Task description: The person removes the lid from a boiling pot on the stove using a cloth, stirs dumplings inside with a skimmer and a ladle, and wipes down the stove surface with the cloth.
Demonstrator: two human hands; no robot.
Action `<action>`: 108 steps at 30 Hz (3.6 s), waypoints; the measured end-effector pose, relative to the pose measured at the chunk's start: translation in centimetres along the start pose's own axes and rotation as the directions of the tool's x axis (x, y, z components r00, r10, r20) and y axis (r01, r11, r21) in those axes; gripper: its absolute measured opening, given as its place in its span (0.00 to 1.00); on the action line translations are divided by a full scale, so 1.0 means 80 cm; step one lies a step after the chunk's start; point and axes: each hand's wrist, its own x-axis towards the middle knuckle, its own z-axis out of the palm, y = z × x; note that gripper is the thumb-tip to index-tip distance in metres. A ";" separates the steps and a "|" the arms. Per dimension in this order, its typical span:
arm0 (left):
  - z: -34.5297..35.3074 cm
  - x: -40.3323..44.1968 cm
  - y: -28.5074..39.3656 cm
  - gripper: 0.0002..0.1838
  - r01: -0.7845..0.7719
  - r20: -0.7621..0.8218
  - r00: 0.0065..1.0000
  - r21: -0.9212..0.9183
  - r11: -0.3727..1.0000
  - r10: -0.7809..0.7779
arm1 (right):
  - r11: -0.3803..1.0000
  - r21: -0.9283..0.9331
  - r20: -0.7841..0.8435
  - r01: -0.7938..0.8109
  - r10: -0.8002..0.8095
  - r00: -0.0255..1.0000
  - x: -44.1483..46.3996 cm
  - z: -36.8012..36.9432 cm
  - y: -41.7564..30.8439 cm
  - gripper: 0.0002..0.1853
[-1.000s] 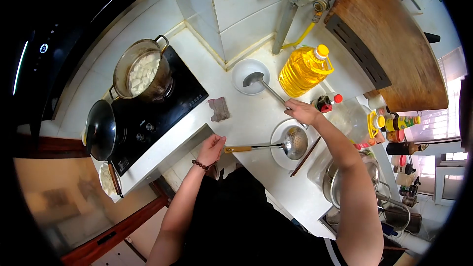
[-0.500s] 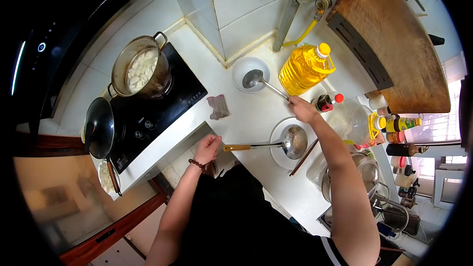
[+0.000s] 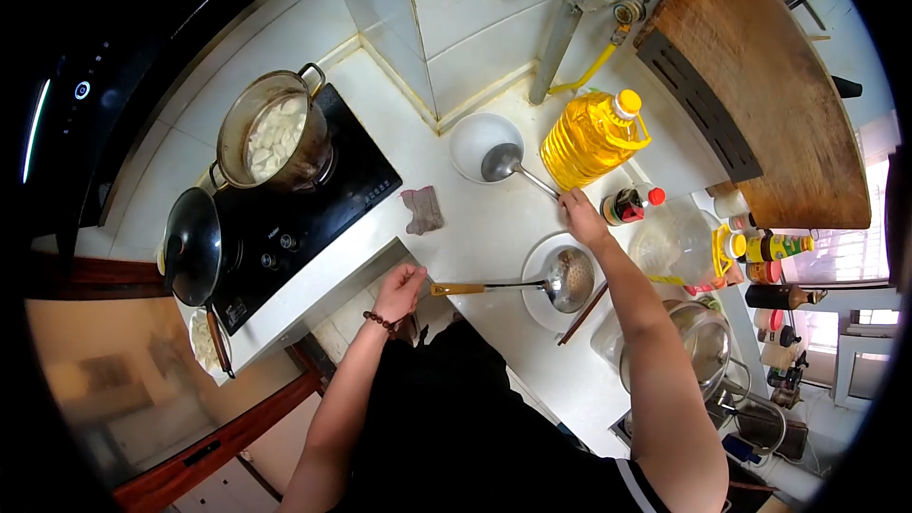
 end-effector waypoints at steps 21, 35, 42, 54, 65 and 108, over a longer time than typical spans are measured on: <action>0.064 -0.025 0.111 0.11 -0.594 0.274 0.799 0.495 0.634 0.535 | 0.807 0.567 -0.201 -0.167 0.332 0.921 0.043 -0.055 -0.164 0.08; 0.131 -0.096 0.390 0.21 -0.883 0.531 -0.128 0.324 -0.340 0.838 | 0.066 0.994 -0.103 0.091 0.208 0.973 0.148 -0.268 -0.327 0.10; 0.131 -0.088 0.568 0.14 -0.944 0.262 0.036 0.326 -0.054 0.964 | 0.178 0.958 -0.252 0.223 0.157 0.955 0.222 -0.401 -0.427 0.25; 0.131 -0.111 0.715 0.18 -0.852 0.130 0.223 0.508 0.128 0.966 | 0.550 0.784 -0.414 0.289 0.116 0.903 0.358 -0.502 -0.444 0.18; 0.125 -0.047 0.717 0.22 -0.732 0.221 0.275 0.679 0.054 0.936 | 0.539 0.816 -0.329 0.209 0.135 0.935 0.389 -0.482 -0.432 0.18; -0.293 -0.019 -0.155 0.11 -0.095 -0.174 0.980 0.045 0.994 0.102 | 0.993 -0.105 -0.185 -0.043 0.023 0.983 0.154 0.390 -0.456 0.28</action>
